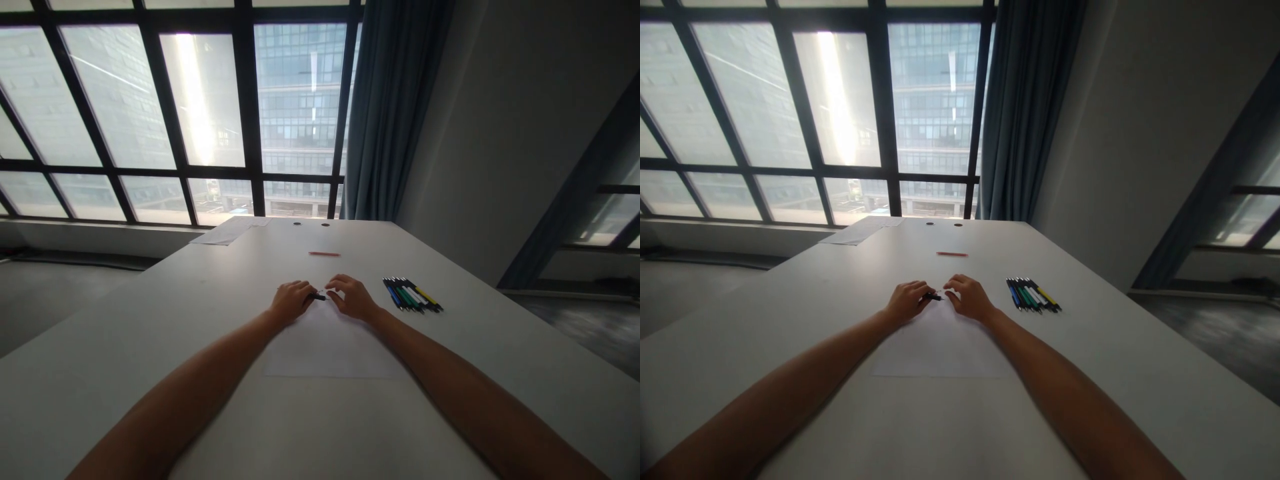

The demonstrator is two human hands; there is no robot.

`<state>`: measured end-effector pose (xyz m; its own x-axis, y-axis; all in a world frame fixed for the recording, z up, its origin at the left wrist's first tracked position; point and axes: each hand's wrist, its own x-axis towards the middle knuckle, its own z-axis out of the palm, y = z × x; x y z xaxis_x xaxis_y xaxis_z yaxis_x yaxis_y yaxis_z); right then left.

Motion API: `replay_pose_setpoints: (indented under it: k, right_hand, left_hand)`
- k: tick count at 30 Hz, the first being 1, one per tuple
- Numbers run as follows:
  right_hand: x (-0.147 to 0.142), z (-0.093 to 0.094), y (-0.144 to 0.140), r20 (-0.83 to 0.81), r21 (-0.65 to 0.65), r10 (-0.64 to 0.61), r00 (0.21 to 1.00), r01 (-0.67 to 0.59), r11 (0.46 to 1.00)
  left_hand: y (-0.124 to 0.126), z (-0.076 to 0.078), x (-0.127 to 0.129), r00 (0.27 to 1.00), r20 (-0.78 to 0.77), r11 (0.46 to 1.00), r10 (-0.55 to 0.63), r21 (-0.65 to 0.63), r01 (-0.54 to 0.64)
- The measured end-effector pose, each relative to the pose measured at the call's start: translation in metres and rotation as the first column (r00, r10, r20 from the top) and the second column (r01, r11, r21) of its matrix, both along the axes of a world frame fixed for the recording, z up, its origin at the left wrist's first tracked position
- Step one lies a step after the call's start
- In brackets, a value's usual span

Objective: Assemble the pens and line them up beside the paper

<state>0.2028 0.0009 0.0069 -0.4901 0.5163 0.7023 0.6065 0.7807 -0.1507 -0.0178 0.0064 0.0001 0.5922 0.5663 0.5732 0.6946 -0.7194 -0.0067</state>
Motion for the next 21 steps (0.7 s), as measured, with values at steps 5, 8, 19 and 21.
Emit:
replay_pose_setpoints:
  k: [5, 8, 19, 21]
  right_hand:
    - [-0.008, 0.001, -0.009, 0.003, -0.064, -0.009, 1.0, 0.009, 0.998]
    - [-0.01, 0.001, -0.013, 0.021, -0.077, -0.029, 0.999, 0.03, 0.997]
    - [0.012, -0.003, 0.0, 0.052, 0.007, -0.421, 0.906, 0.421, 0.907]
    - [0.02, -0.006, 0.006, 0.085, -0.019, -0.513, 0.854, 0.516, 0.856]
  left_hand:
    - [-0.001, 0.001, 0.0, 1.0, -0.021, 1.0, -0.014, 0.005, 0.014]
    - [-0.003, 0.003, 0.001, 0.999, -0.039, 0.999, -0.035, -0.007, 0.034]
    - [-0.005, 0.001, 0.004, 1.0, 0.004, 1.0, 0.005, -0.028, -0.005]
    - [-0.005, 0.001, 0.004, 1.0, 0.007, 0.999, 0.016, -0.04, -0.015]
